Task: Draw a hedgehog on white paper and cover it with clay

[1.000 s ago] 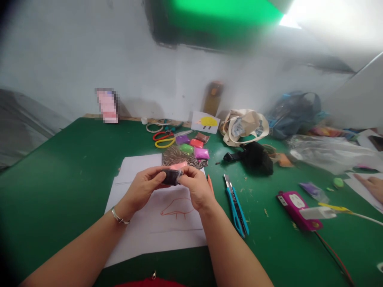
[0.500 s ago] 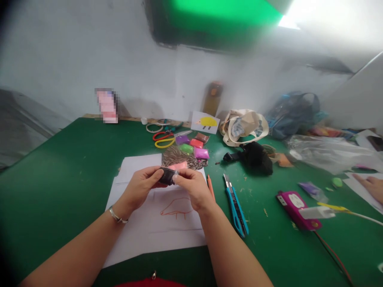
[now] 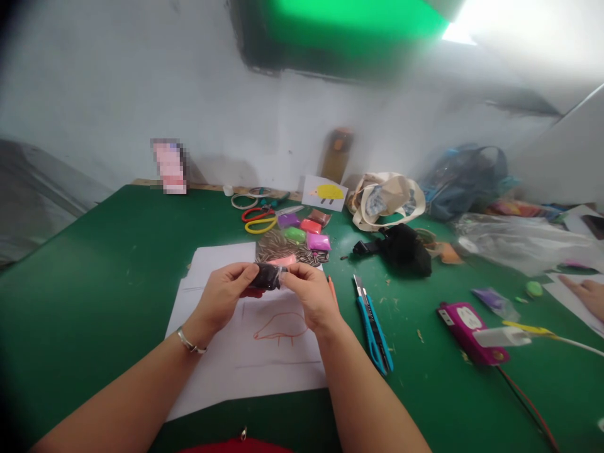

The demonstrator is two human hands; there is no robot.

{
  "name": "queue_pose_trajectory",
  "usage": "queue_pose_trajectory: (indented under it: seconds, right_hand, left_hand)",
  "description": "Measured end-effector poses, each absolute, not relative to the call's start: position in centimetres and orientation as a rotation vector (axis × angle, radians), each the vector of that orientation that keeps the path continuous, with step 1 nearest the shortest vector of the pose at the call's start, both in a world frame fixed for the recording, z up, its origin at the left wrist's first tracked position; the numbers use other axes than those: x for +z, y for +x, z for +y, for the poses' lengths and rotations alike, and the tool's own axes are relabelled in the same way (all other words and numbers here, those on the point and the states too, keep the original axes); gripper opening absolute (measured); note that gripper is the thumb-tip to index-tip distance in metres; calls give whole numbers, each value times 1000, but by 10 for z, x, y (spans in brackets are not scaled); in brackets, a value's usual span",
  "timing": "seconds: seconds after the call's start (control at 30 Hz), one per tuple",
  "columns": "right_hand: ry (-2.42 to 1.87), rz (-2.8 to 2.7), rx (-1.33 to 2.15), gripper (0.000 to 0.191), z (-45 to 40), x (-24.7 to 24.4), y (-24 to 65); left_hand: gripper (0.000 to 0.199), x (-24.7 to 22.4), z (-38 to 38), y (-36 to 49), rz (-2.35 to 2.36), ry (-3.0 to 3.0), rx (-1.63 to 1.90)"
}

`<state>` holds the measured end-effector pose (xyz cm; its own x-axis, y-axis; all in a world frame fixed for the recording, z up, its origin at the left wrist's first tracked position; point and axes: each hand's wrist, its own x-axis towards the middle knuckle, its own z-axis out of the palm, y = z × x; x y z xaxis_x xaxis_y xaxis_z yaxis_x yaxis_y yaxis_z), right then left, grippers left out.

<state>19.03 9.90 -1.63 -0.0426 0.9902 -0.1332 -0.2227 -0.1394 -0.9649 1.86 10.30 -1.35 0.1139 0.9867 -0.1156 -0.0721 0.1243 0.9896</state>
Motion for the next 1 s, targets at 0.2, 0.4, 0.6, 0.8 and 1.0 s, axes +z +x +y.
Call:
queue_pose_trajectory:
  seconds: [0.2, 0.4, 0.6, 0.8, 1.0]
  right_hand:
    - [-1121, -1121, 1442, 20, 96, -15, 188]
    - [-949, -1043, 1637, 19, 93, -21, 183]
    - [-1057, -1014, 1427, 13, 94, -22, 176]
    - [-1170, -970, 1337, 16, 102, -25, 192]
    - [-1040, -964, 1583, 26, 99, -20, 191]
  left_hand:
    - [33, -12, 102, 19, 1090, 1143, 1002]
    - [27, -10, 102, 18, 1110, 1270, 965]
    - [33, -10, 102, 19, 1100, 1227, 936]
    - [51, -9, 102, 19, 993, 1162, 907]
    - [53, -7, 104, 19, 1062, 1160, 986]
